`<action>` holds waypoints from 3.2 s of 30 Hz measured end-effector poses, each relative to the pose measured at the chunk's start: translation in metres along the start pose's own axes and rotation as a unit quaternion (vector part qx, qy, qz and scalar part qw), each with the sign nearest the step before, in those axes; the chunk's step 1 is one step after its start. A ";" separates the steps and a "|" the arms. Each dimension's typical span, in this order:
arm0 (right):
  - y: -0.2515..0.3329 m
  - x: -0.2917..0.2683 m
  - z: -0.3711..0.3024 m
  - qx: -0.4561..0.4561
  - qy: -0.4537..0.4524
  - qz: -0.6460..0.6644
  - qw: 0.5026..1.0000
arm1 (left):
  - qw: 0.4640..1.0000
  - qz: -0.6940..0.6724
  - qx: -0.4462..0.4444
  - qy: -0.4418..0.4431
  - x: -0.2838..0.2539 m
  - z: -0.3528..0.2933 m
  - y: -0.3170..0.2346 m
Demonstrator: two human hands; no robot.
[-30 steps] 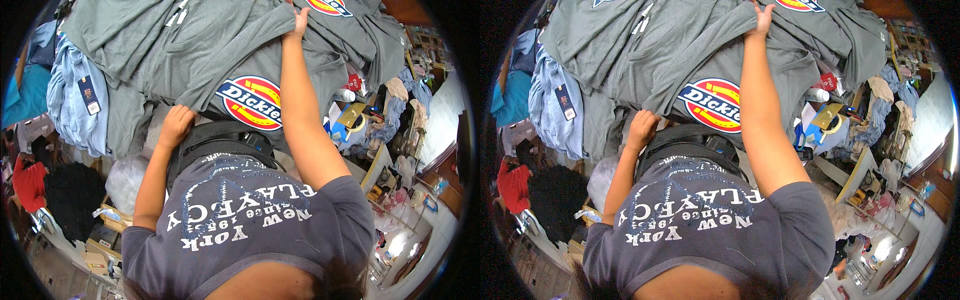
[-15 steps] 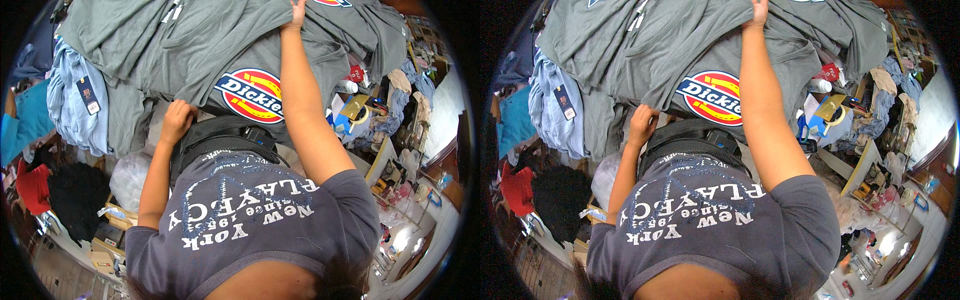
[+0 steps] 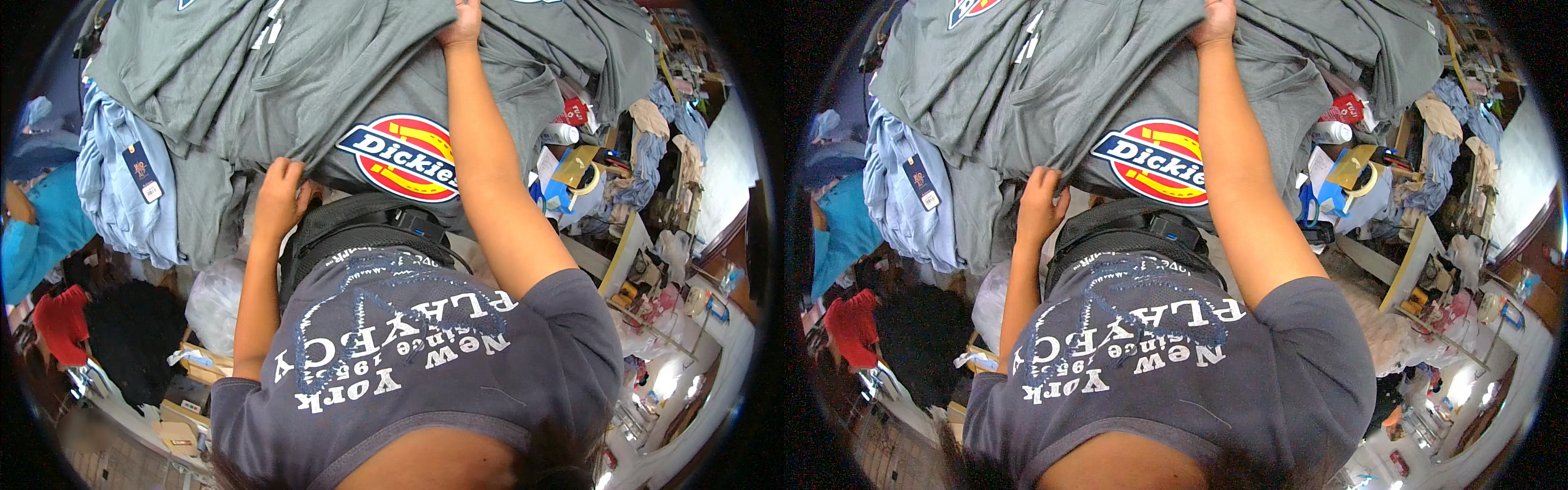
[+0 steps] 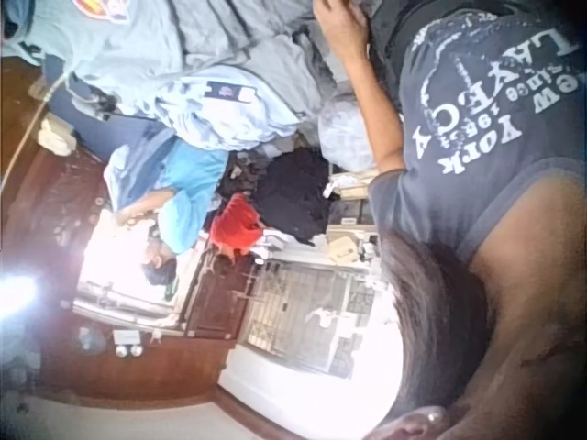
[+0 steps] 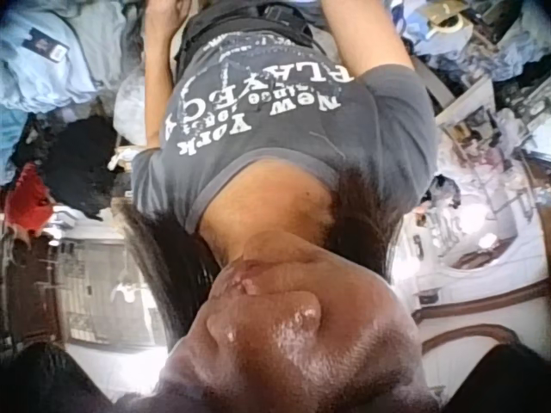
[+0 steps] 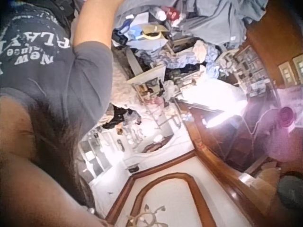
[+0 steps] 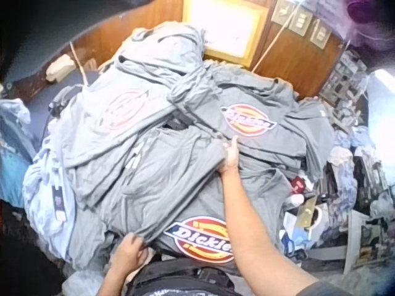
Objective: The person picks up grey t-shirts from a stack, uses shears to cut loose threads from the garment, then folds each shirt and places it onto a separate stack.
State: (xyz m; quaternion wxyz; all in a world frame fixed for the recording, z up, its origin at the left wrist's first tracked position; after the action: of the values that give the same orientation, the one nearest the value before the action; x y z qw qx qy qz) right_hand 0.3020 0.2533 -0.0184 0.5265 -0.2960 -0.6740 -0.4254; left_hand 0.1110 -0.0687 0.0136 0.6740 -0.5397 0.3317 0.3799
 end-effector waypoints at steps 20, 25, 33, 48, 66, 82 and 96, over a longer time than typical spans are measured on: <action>0.063 0.092 -0.081 -0.140 -0.004 -0.696 0.704 | 0.984 0.123 -0.113 -0.064 -0.091 0.089 0.103; 0.139 0.046 -0.142 -0.074 -0.137 -0.822 0.548 | 0.974 0.099 0.107 -0.172 -0.067 0.221 0.031; 0.152 0.022 -0.133 -0.171 -0.184 -0.850 0.464 | 0.943 0.170 0.279 -0.058 0.004 0.317 -0.009; 0.108 0.021 -0.262 -0.237 -0.426 -0.752 0.443 | 0.929 0.167 0.261 -0.202 0.017 0.333 -0.079; -0.049 0.015 -0.298 0.131 -0.223 -0.737 0.624 | 0.856 -0.115 0.483 -0.146 0.017 0.253 -0.244; -0.051 0.094 -0.412 -0.189 -0.420 -0.861 0.214 | 0.881 -0.041 0.457 -0.113 0.080 0.281 -0.253; -0.031 -0.017 -0.442 -0.400 -0.527 -0.443 0.605 | 0.883 0.072 0.453 -0.104 0.148 0.266 -0.263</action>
State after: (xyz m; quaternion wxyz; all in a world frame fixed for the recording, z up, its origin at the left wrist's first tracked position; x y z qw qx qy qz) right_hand 0.4829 -0.1511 -0.0056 -0.3437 -0.3156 -0.6459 -0.6043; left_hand 0.4225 0.1805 0.0646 0.8463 -0.1077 0.4337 0.2900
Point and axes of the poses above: each hand's wrist, its own z-axis towards the middle knuckle, its own x-axis out of the palm, y = z × x, the point moved 7 cm from there along z, towards the middle knuckle, and after that the axes turned 8 degrees about z, right-handed, at the moved point
